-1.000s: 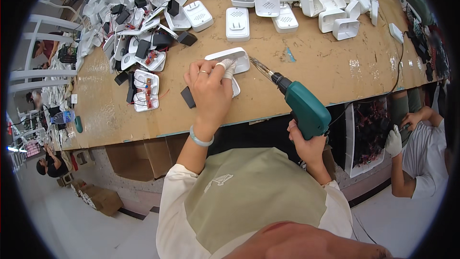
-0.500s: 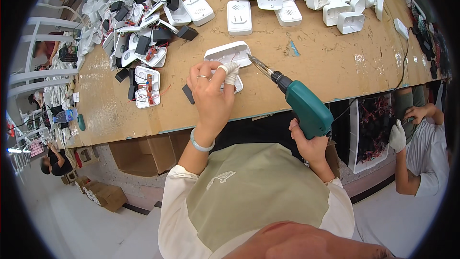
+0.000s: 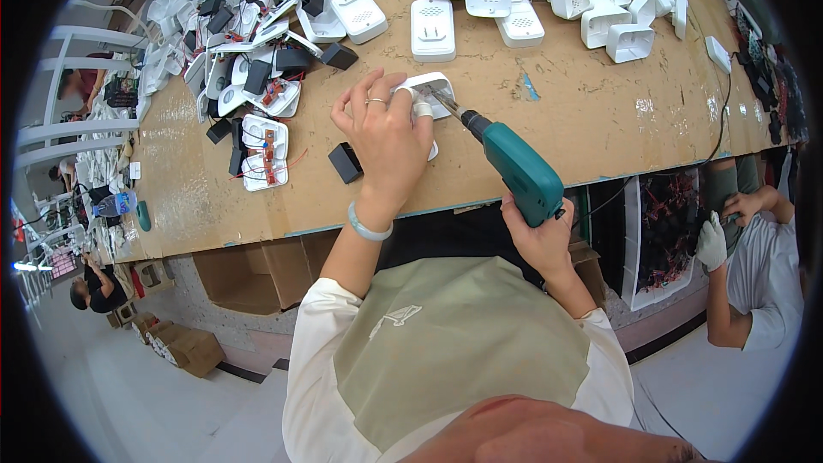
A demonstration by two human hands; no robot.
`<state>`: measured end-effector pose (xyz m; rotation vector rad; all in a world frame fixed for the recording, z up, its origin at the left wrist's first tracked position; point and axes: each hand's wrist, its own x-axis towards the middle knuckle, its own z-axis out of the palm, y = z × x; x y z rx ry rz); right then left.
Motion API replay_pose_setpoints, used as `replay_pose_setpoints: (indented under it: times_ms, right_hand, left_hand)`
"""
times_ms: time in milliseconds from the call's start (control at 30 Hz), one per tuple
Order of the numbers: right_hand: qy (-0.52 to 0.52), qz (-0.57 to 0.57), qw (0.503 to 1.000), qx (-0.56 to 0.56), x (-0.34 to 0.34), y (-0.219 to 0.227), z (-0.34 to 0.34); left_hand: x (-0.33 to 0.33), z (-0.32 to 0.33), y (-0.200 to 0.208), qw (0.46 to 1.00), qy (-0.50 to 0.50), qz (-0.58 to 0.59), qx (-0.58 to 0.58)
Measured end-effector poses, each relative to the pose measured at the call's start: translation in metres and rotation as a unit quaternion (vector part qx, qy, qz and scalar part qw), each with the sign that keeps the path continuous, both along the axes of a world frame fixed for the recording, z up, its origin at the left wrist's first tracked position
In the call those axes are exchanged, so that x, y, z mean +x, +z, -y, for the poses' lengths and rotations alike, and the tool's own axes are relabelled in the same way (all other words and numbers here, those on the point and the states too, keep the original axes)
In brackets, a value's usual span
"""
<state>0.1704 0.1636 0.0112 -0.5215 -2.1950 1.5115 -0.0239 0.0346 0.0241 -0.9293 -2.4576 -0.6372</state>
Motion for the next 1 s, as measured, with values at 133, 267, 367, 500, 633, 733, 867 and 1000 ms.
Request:
replay_pose_setpoints:
  times_ms: [133, 267, 367, 500, 633, 733, 867, 1000]
  right_hand:
    - [0.006, 0.004, 1.0, 0.001, -0.0044, 0.0004, 0.0001]
    - [0.009, 0.001, 1.0, 0.013, -0.007, 0.0013, -0.0001]
    - [0.011, 0.004, 1.0, 0.019, -0.0066, 0.0012, -0.0008]
    - [0.019, 0.022, 1.0, 0.003, -0.0051, 0.0033, -0.0019]
    - [0.02, 0.028, 0.999, -0.005, -0.0052, 0.005, -0.0017]
    - [0.022, 0.015, 1.0, 0.007, -0.0061, 0.0061, -0.0014]
    - [0.026, 0.017, 0.998, 0.047, -0.0058, 0.0058, -0.0021]
    - [0.037, 0.022, 0.998, 0.036, -0.005, 0.0066, -0.0024]
  left_hand:
    - [-0.0009, -0.0007, -0.002, 0.999, -0.022, 0.012, 0.026]
    - [-0.0007, -0.001, -0.0038, 0.999, -0.017, 0.01, 0.025]
    - [-0.001, -0.0012, -0.0032, 1.0, -0.018, 0.012, 0.022]
    - [-0.0006, -0.0009, -0.001, 1.0, -0.003, 0.013, 0.006]
    - [-0.0006, -0.001, -0.002, 1.0, -0.003, 0.013, 0.008]
    - [-0.0006, -0.0013, -0.0013, 1.0, -0.002, 0.011, 0.009]
    - [-0.0005, -0.002, -0.0017, 1.0, -0.009, 0.015, 0.013]
    - [-0.001, -0.0019, -0.0029, 0.999, -0.018, 0.012, 0.023]
